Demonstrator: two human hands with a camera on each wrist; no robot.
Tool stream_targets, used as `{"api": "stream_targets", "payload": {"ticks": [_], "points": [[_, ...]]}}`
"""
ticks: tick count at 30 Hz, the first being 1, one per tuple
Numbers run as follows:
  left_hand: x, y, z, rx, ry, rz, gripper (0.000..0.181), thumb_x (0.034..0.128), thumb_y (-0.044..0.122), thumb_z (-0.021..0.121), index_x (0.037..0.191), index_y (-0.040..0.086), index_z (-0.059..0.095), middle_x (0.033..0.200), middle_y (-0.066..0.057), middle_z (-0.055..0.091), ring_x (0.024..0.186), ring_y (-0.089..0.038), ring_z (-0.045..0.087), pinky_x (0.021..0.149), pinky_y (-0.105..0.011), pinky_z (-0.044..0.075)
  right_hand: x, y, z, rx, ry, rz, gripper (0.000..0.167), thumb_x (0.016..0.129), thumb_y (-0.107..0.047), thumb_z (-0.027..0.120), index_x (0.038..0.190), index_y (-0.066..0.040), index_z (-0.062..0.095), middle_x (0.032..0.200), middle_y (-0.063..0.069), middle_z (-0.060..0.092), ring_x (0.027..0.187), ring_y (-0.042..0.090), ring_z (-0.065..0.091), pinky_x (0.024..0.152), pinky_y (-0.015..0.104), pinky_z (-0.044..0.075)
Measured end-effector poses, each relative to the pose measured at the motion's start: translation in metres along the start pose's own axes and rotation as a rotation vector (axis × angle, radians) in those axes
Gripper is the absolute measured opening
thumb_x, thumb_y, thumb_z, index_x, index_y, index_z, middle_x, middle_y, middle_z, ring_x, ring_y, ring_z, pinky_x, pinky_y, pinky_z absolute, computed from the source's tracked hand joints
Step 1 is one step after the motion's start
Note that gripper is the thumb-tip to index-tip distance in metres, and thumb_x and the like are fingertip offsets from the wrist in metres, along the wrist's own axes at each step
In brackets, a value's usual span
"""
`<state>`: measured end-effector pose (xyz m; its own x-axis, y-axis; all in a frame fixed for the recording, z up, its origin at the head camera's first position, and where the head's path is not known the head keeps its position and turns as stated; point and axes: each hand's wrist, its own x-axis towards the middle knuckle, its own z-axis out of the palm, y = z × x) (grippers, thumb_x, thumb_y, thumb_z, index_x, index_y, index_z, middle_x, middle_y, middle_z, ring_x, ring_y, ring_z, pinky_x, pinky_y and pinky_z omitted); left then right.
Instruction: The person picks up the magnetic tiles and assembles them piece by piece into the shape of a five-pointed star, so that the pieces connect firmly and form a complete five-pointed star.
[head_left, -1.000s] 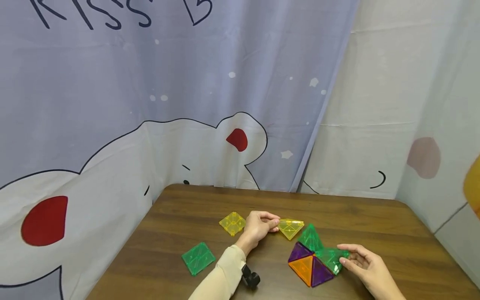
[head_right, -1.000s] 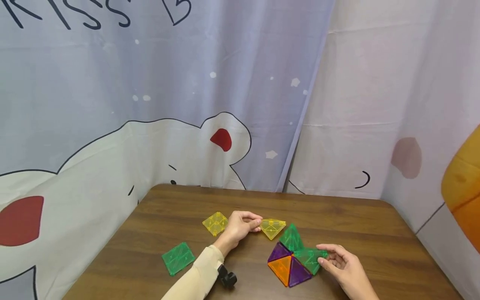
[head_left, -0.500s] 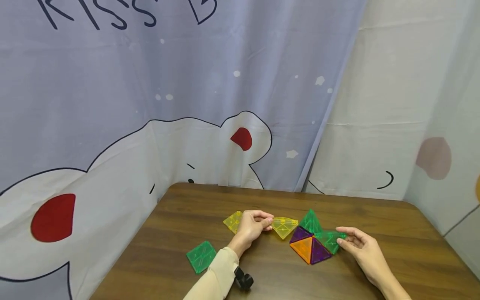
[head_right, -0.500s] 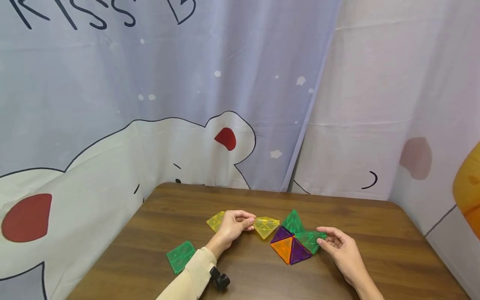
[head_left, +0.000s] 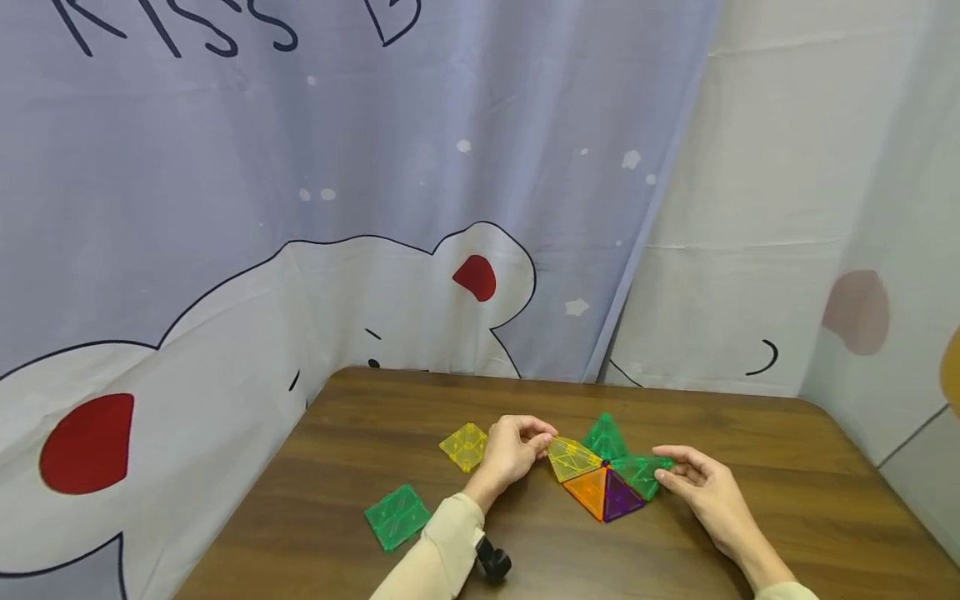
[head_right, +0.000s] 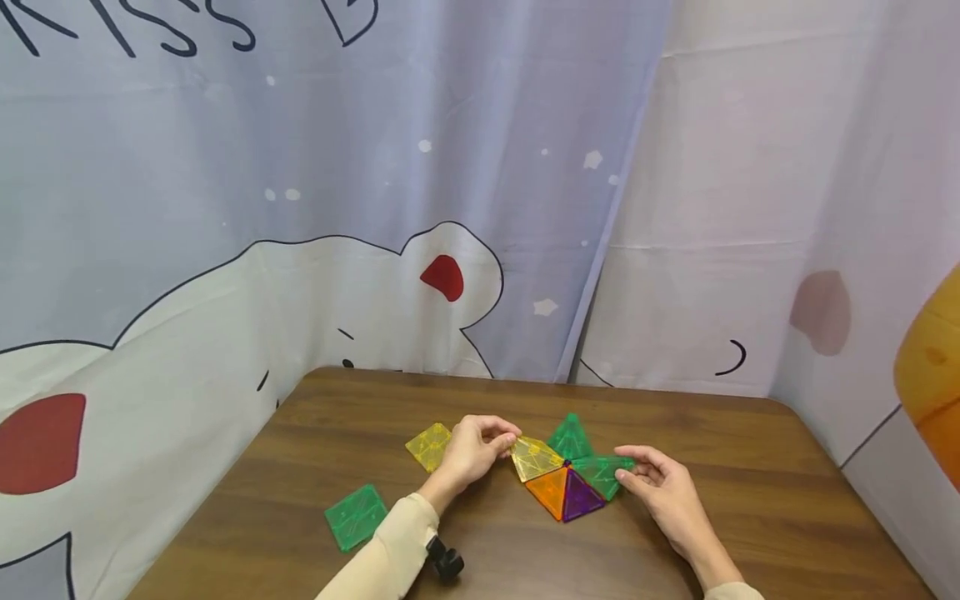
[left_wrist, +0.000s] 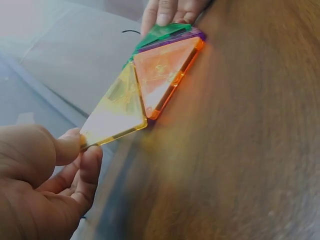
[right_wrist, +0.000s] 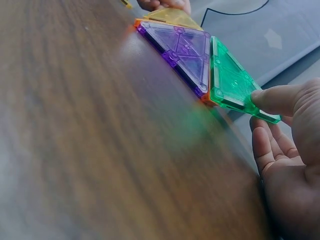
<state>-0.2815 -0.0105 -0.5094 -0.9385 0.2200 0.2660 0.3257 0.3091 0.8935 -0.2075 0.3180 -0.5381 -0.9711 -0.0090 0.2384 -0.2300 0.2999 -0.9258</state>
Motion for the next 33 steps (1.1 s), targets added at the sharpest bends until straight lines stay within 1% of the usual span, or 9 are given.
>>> {"api": "stream_targets", "payload": {"ticks": [3, 7, 10, 14, 17, 23, 28, 31, 33], "points": [[0.0, -0.001, 0.0, 0.003, -0.022, -0.019, 0.01, 0.1024, 0.005, 0.08, 0.111, 0.005, 0.086, 0.086, -0.006, 0.081, 0.068, -0.008, 0.068, 0.061, -0.02, 0.056, 0.002, 0.0, 0.001, 0.004, -0.001, -0.004, 0.042, 0.104, -0.01, 0.08, 0.14, 0.007, 0.068, 0.107, 0.011, 0.069, 0.089, 0.009, 0.065, 0.069, 0.027, 0.057], [-0.001, 0.003, -0.005, -0.02, -0.035, -0.045, 0.024, 0.1031, 0.007, 0.08, 0.127, 0.0, 0.08, 0.091, -0.008, 0.083, 0.071, -0.015, 0.074, 0.063, -0.024, 0.059, 0.002, -0.001, 0.002, 0.006, 0.01, -0.014, 0.042, 0.104, -0.011, 0.081, 0.139, 0.007, 0.068, 0.112, 0.004, 0.072, 0.092, 0.008, 0.066, 0.072, 0.025, 0.059], [-0.003, 0.01, -0.009, -0.069, -0.073, -0.144, 0.028, 0.1039, 0.009, 0.08, 0.129, -0.002, 0.075, 0.089, -0.013, 0.081, 0.069, -0.023, 0.077, 0.06, -0.028, 0.062, 0.002, -0.001, 0.002, 0.004, 0.009, -0.019, 0.043, 0.103, -0.012, 0.082, 0.139, 0.007, 0.068, 0.115, 0.001, 0.073, 0.095, 0.008, 0.067, 0.075, 0.023, 0.06], [-0.009, 0.02, -0.011, -0.18, -0.195, -0.32, 0.035, 0.1073, 0.01, 0.076, 0.136, -0.006, 0.065, 0.087, -0.021, 0.08, 0.069, -0.031, 0.081, 0.062, -0.033, 0.066, 0.0, -0.002, 0.003, 0.012, 0.024, -0.013, 0.04, 0.103, -0.008, 0.081, 0.138, 0.007, 0.069, 0.111, 0.004, 0.073, 0.092, 0.008, 0.067, 0.071, 0.024, 0.058], [-0.012, 0.024, -0.007, -0.224, -0.253, -0.371, 0.044, 0.1093, 0.012, 0.073, 0.146, -0.007, 0.057, 0.09, -0.023, 0.08, 0.074, -0.033, 0.083, 0.068, -0.037, 0.068, -0.002, -0.002, 0.003, 0.012, 0.044, -0.004, 0.037, 0.104, -0.008, 0.08, 0.136, 0.007, 0.07, 0.11, 0.006, 0.074, 0.09, 0.008, 0.067, 0.071, 0.024, 0.058], [-0.013, 0.027, -0.002, -0.233, -0.259, -0.348, 0.054, 0.1092, 0.012, 0.073, 0.155, -0.006, 0.052, 0.102, -0.019, 0.079, 0.09, -0.036, 0.084, 0.087, -0.043, 0.068, -0.001, -0.003, 0.003, -0.025, 0.09, -0.003, 0.025, 0.108, -0.012, 0.075, 0.126, 0.005, 0.071, 0.111, -0.001, 0.073, 0.09, 0.006, 0.068, 0.075, 0.023, 0.056], [-0.011, 0.021, 0.006, -0.213, -0.29, -0.242, 0.068, 0.1079, 0.01, 0.073, 0.166, -0.005, 0.042, 0.123, -0.019, 0.078, 0.111, -0.029, 0.08, 0.107, -0.045, 0.061, 0.0, -0.003, 0.005, -0.08, 0.15, -0.037, 0.018, 0.109, -0.014, 0.074, 0.107, 0.004, 0.071, 0.104, 0.0, 0.073, 0.09, 0.003, 0.066, 0.078, 0.018, 0.052], [-0.011, 0.016, 0.011, -0.224, -0.337, -0.179, 0.074, 0.1079, 0.005, 0.07, 0.171, -0.006, 0.032, 0.142, -0.024, 0.072, 0.128, -0.032, 0.073, 0.113, -0.047, 0.057, -0.001, -0.003, 0.006, -0.087, 0.166, -0.043, 0.019, 0.109, -0.013, 0.074, 0.099, 0.003, 0.069, 0.1, 0.0, 0.073, 0.088, 0.003, 0.063, 0.075, 0.019, 0.049], [-0.012, 0.015, 0.013, -0.25, -0.381, -0.154, 0.076, 0.109, 0.001, 0.065, 0.173, -0.007, 0.025, 0.154, -0.028, 0.062, 0.139, -0.038, 0.067, 0.117, -0.048, 0.054, -0.002, -0.003, 0.006, -0.083, 0.167, -0.035, 0.02, 0.109, -0.013, 0.074, 0.096, 0.001, 0.069, 0.098, 0.0, 0.072, 0.086, 0.004, 0.061, 0.074, 0.021, 0.048]]}}
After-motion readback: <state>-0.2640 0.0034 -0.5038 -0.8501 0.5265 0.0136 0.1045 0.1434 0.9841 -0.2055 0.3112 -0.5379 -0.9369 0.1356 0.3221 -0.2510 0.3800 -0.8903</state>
